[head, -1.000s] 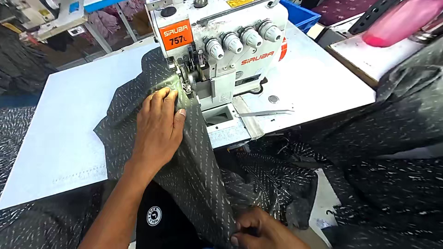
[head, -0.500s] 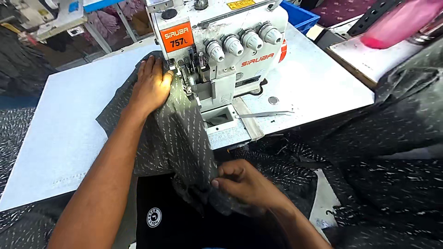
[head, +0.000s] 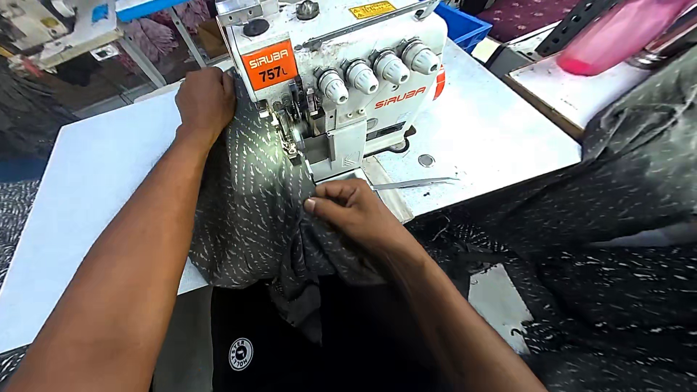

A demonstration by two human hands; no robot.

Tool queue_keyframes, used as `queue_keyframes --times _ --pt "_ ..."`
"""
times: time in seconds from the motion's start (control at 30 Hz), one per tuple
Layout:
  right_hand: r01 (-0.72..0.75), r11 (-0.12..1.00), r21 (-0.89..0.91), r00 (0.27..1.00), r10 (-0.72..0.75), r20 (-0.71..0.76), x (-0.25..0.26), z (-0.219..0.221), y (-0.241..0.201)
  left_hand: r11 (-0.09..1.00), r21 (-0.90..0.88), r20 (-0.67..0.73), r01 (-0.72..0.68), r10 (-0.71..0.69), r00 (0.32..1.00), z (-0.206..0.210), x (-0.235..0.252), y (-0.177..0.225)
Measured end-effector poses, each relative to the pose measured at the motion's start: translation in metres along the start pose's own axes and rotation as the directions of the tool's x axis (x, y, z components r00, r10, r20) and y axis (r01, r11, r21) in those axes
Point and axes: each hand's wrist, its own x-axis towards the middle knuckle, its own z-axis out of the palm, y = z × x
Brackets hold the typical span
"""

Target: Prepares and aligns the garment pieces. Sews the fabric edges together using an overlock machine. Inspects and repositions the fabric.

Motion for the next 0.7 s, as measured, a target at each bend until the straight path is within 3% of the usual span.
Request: queue_keyframes --times 0.17,0.23,0.27,0.33,0.4,0.43,0.47,0.53,0.6,0.63,0.7 --pt "-0.131 0.991 -0.003 0.973 0.128 -0.191 0.02 0.01 -0.01 0.997 0.064 -0.052 0.046 -0.043 0.998 -0.006 0.023 -0.009" --pt "-0.135 0.991 -0.01 0.933 0.124 -0.337 0.021 0.02 -0.009 0.996 -0.086 -0.121 0.025 -0.035 0.992 -0.007 0.027 -0.023" --pt "-0.112 0.993 -0.045 0.919 0.086 -0.385 0.02 0.024 -0.008 0.978 -0.202 -0.181 -0.055 0.018 0.983 -0.009 0.017 -0.033" --pt "-0.069 0.977 -0.203 0.917 -0.018 -0.4 0.01 0.026 -0.007 0.881 -0.393 -0.298 -0.264 0.15 0.943 -0.017 -0.048 -0.049" --pt "-0.066 0.918 -0.391 0.93 -0.085 -0.357 -0.007 0.021 -0.003 0.769 -0.572 -0.327 -0.286 0.106 0.939 -0.017 -0.167 -0.054" --pt "-0.073 0.9 -0.43 0.941 -0.081 -0.329 -0.015 0.016 -0.002 0.699 -0.673 -0.317 -0.242 0.024 0.948 -0.007 -0.23 -0.054" --pt "-0.077 0.906 -0.416 0.958 -0.048 -0.282 -0.022 0.01 -0.002 0.626 -0.769 -0.222 -0.129 -0.073 0.972 0.005 -0.288 -0.05" --pt "-0.088 0.976 -0.201 0.995 0.076 -0.066 -0.032 -0.006 -0.006 0.405 -0.889 0.118 0.216 -0.253 0.96 0.034 -0.371 -0.043" --pt "-0.124 0.986 0.11 0.967 0.095 0.236 -0.034 -0.021 -0.004 0.281 -0.836 0.368 0.472 -0.352 0.861 0.072 -0.401 -0.047" --pt "-0.137 0.973 0.188 0.931 0.061 0.361 -0.033 -0.027 0.0 0.275 -0.817 0.409 0.507 -0.343 0.845 0.094 -0.4 -0.051" --pt "-0.104 0.974 0.202 0.857 -0.015 0.515 -0.036 -0.032 0.004 0.347 -0.829 0.35 0.438 -0.29 0.891 0.133 -0.384 -0.052"
